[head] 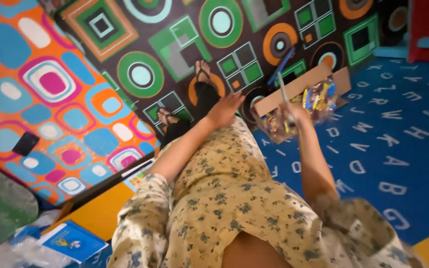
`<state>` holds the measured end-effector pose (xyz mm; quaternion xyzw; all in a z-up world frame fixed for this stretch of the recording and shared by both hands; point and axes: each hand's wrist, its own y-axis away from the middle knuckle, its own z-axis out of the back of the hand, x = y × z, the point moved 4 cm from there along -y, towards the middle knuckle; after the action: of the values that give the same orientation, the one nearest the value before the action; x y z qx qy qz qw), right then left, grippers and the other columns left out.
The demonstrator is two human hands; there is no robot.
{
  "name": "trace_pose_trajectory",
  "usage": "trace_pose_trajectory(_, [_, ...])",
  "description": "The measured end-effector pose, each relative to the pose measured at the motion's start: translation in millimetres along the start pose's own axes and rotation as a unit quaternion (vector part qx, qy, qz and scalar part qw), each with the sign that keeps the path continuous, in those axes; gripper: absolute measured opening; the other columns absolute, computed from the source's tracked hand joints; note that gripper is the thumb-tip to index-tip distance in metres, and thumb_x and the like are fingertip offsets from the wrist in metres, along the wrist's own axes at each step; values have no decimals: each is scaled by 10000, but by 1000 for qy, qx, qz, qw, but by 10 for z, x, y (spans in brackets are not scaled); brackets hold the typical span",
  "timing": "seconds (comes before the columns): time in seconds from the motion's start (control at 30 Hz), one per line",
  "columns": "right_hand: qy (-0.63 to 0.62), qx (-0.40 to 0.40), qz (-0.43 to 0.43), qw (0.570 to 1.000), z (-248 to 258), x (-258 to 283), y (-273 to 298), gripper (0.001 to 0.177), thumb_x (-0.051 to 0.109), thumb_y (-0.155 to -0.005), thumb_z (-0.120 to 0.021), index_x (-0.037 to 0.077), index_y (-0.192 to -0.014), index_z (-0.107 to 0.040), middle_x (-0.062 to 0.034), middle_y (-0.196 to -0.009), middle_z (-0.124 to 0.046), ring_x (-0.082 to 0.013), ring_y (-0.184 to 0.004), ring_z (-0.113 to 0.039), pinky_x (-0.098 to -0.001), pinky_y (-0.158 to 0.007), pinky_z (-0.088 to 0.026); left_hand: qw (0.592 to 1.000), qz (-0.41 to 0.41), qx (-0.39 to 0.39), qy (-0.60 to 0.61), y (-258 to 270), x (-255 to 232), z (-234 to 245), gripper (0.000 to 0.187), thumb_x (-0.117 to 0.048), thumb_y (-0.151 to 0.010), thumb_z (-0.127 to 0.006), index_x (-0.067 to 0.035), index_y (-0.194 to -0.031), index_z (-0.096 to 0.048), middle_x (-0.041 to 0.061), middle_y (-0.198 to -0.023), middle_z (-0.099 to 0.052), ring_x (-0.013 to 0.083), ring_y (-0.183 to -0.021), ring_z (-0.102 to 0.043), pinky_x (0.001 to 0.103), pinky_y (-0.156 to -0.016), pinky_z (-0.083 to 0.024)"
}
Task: The person is sweeping a patterned floor using a broom.
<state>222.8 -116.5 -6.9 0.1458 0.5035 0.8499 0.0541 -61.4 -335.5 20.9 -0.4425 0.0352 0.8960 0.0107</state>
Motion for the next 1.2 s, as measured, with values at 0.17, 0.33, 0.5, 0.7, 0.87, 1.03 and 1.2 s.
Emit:
trace_pose_trajectory(0.17, [-88, 1, 57, 994, -64, 915, -1185, 237, 216, -835, -659, 12, -716, -643, -96, -599, -617, -236, -484, -600, -391, -432, -478, 996, 68, -38, 35, -352, 142, 479, 837, -109, -794, -691, 31, -1542, -342, 273, -1598, -358, 460, -1466, -367, 532, -1182, -350])
trace_pose_trajectory(0.33, [195, -44, 63, 978, -521, 1481, -1220, 293, 245, -818, -705, -30, -724, -668, -160, -637, -661, -271, -573, -691, -418, -532, -566, 974, 177, -99, 97, -464, 273, 981, 809, -120, -833, -729, 0, -1536, -348, 277, -1613, -324, 463, -1496, -299, 547, -1186, -315])
trace_pose_trajectory(0.5, [165, 201, 200, 945, -1103, 2310, 114, 447, 214, -838, -659, -45, -1195, -585, -254, -936, -653, -353, -847, -653, -451, -705, -536, 936, 245, -226, 116, -180, 252, 1508, 874, -38, -824, -708, 6, -1585, -279, 277, -1655, -274, 472, -1551, -223, 521, -1235, -288])
trace_pose_trajectory(0.7, [25, 529, 111, 841, -3273, 3955, -477, 163, 194, -910, -604, 32, -924, -610, -49, -647, -584, -175, -479, -565, -344, -422, -470, 856, 382, -306, 165, 485, 741, 1214, 867, -69, -888, -724, 30, -1591, -227, 298, -1662, -250, 428, -1581, -228, 451, -1317, -235])
trace_pose_trajectory(0.87, [-75, 560, 153, 811, -1953, 4291, 8, 241, 256, -974, -665, 109, -806, -574, 46, -652, -514, -84, -514, -475, -256, -456, -361, 844, 399, -332, 132, 459, 940, 1453, 978, -68, -875, -734, 77, -1618, -115, 334, -1684, -145, 458, -1587, -143, 450, -1305, -161])
trace_pose_trajectory(1.03, [-107, 514, 275, 805, -318, 3921, 619, 305, 305, -991, -581, 102, -764, -558, 58, -552, -469, -43, -439, -418, -209, -396, -313, 866, 359, -329, 112, -98, 1285, 1695, 951, -83, -854, -761, 60, -1608, -198, 323, -1669, -204, 446, -1580, -170, 448, -1308, -176])
trace_pose_trajectory(1.2, [89, 181, 74, 977, 631, 3329, 790, 158, 176, -921, -616, 24, -878, -598, -25, -599, -524, -136, -471, -486, -315, -391, -391, 915, 280, -284, 67, -871, 1559, 1848, 948, -85, -821, -717, 61, -1602, -200, 325, -1651, -232, 500, -1530, -273, 529, -1238, -301])
